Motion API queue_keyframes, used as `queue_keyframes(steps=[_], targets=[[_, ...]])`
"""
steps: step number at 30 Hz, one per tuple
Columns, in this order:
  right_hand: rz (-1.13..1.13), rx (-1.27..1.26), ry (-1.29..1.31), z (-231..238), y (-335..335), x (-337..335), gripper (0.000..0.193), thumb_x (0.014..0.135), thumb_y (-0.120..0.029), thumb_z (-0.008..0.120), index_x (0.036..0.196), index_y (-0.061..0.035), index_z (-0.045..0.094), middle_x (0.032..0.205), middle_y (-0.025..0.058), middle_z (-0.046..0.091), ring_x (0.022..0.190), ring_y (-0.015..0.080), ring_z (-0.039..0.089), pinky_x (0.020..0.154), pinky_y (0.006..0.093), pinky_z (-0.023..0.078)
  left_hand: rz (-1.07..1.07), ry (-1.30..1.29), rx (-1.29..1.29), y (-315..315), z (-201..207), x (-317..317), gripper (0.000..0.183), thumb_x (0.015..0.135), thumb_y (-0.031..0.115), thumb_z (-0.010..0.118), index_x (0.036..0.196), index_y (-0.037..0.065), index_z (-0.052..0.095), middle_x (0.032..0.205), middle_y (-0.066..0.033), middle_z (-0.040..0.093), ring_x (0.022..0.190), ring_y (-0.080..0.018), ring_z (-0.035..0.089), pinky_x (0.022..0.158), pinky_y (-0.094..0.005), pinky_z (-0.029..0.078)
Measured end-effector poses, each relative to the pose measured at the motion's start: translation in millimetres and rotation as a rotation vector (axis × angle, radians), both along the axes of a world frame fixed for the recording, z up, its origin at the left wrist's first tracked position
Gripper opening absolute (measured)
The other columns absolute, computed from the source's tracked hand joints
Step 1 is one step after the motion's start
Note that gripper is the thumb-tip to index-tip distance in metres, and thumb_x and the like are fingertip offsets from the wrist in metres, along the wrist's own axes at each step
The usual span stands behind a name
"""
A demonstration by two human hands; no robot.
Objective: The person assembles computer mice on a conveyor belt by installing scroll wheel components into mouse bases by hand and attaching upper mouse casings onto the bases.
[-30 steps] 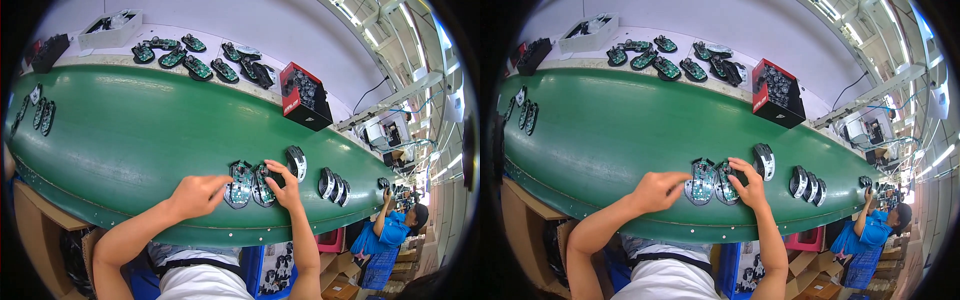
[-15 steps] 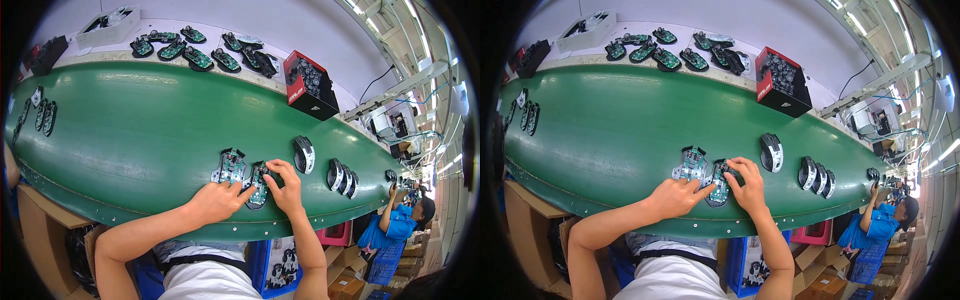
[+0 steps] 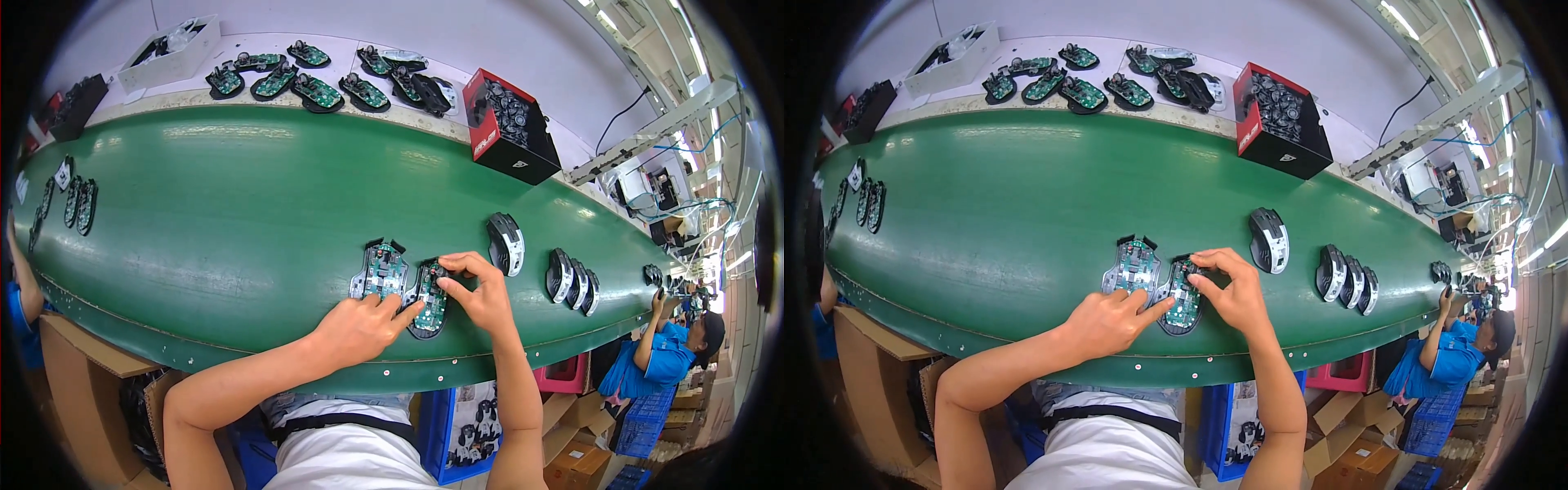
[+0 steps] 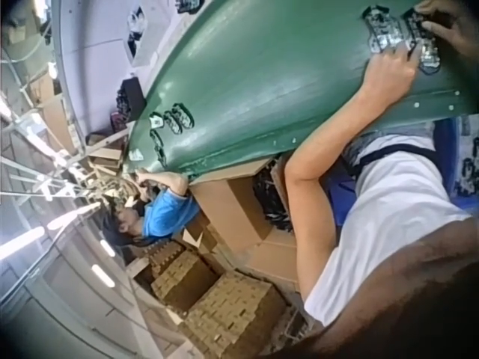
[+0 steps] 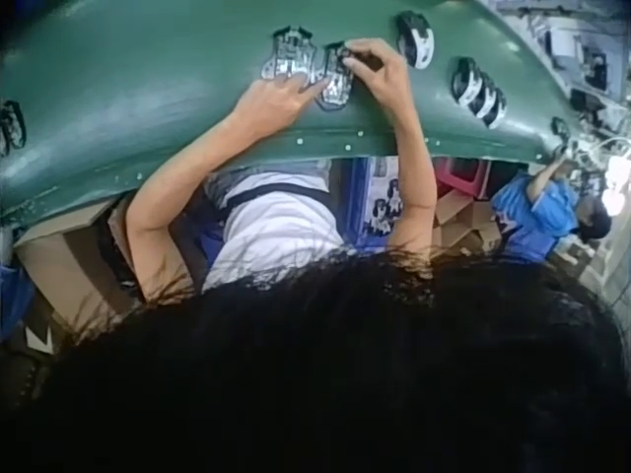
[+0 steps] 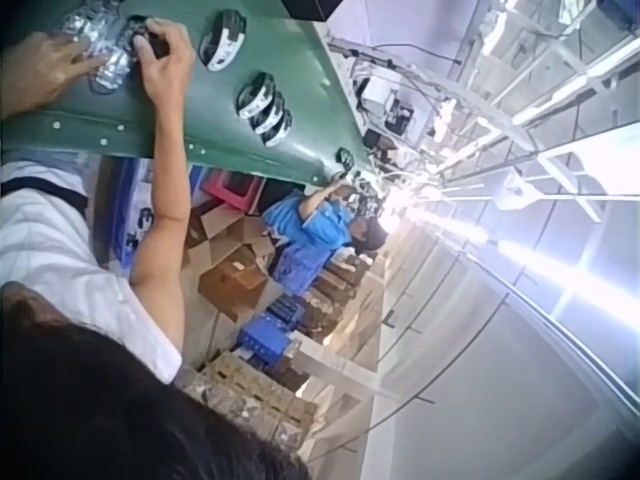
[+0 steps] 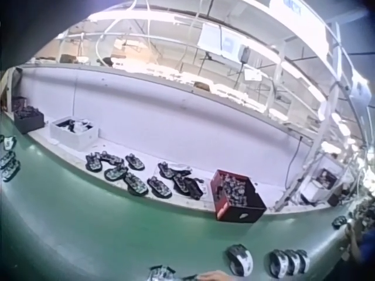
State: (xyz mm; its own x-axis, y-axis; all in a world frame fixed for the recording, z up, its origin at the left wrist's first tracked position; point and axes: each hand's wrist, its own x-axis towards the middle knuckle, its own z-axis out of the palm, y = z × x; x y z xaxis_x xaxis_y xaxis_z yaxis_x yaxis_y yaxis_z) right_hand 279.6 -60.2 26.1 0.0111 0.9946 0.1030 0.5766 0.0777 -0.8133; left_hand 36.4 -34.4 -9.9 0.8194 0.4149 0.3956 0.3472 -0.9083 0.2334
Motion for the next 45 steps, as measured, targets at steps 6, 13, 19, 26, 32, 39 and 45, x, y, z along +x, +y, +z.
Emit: queue_keyframes(steps=[6,13,19,26,32,39,45], targets=[[0.052,0.214,-0.113,-18,0,8,0.026,0.081,-0.009,0.076,0.105,0.0006,0.072,0.107,0.0120,0.071,0.100,0.0238,0.068,0.087,0.0342,0.052,0.014,0.000,0.050,-2,0,1,0.045,0.080,0.012,0.062,0.125,0.012,0.068,0.084,-0.0042,0.056,0.063,-0.0164,0.061,0.049,-0.0289,0.051],[0.057,0.360,-0.279,-23,5,2,0.029,0.084,-0.008,0.073,0.112,-0.0037,0.071,0.106,0.0113,0.071,0.094,0.0264,0.068,0.084,0.0346,0.052,0.023,-0.048,0.065,-2,-6,4,0.053,0.076,0.011,0.065,0.129,0.018,0.067,0.082,-0.0029,0.051,0.060,-0.0161,0.057,0.045,-0.0308,0.048],[-0.109,0.230,-0.100,-23,4,5,0.024,0.089,-0.010,0.068,0.112,-0.0014,0.066,0.114,0.0154,0.068,0.098,0.0285,0.066,0.087,0.0371,0.052,-0.012,-0.206,-0.001,1,-6,0,0.046,0.072,0.009,0.068,0.118,0.014,0.070,0.074,-0.0012,0.050,0.057,-0.0155,0.058,0.044,-0.0311,0.047],[-0.418,0.281,-0.660,1,1,73,0.054,0.086,-0.023,0.072,0.135,-0.0084,0.056,0.141,0.0228,0.049,0.129,0.0404,0.047,0.108,0.0475,0.038,0.033,-0.131,0.000,0,-5,-17,0.042,0.073,0.011,0.067,0.114,0.006,0.068,0.075,-0.0040,0.056,0.057,-0.0177,0.063,0.047,-0.0316,0.050],[-0.359,0.212,-0.638,-29,9,99,0.054,0.089,-0.027,0.070,0.139,-0.0146,0.055,0.134,0.0221,0.054,0.122,0.0400,0.053,0.104,0.0449,0.043,-0.097,-0.045,0.036,-13,-10,-2,0.046,0.076,0.015,0.063,0.120,0.001,0.066,0.077,-0.0064,0.060,0.059,-0.0190,0.064,0.048,-0.0308,0.052],[-0.314,0.334,-0.455,12,-34,-8,0.046,0.088,-0.014,0.066,0.132,-0.0041,0.057,0.127,0.0231,0.056,0.114,0.0393,0.058,0.097,0.0434,0.047,-0.033,-0.081,-0.008,-6,-10,-15,0.044,0.077,0.015,0.065,0.119,0.002,0.066,0.079,-0.0084,0.062,0.060,-0.0210,0.066,0.049,-0.0311,0.053],[-0.426,0.233,-0.509,-6,-47,-63,0.051,0.088,-0.013,0.067,0.135,-0.0026,0.053,0.139,0.0266,0.046,0.118,0.0458,0.053,0.097,0.0501,0.046,0.006,-0.092,-0.074,-7,-7,-17,0.043,0.075,0.012,0.066,0.116,0.002,0.066,0.079,-0.0096,0.062,0.063,-0.0233,0.069,0.050,-0.0330,0.055]])
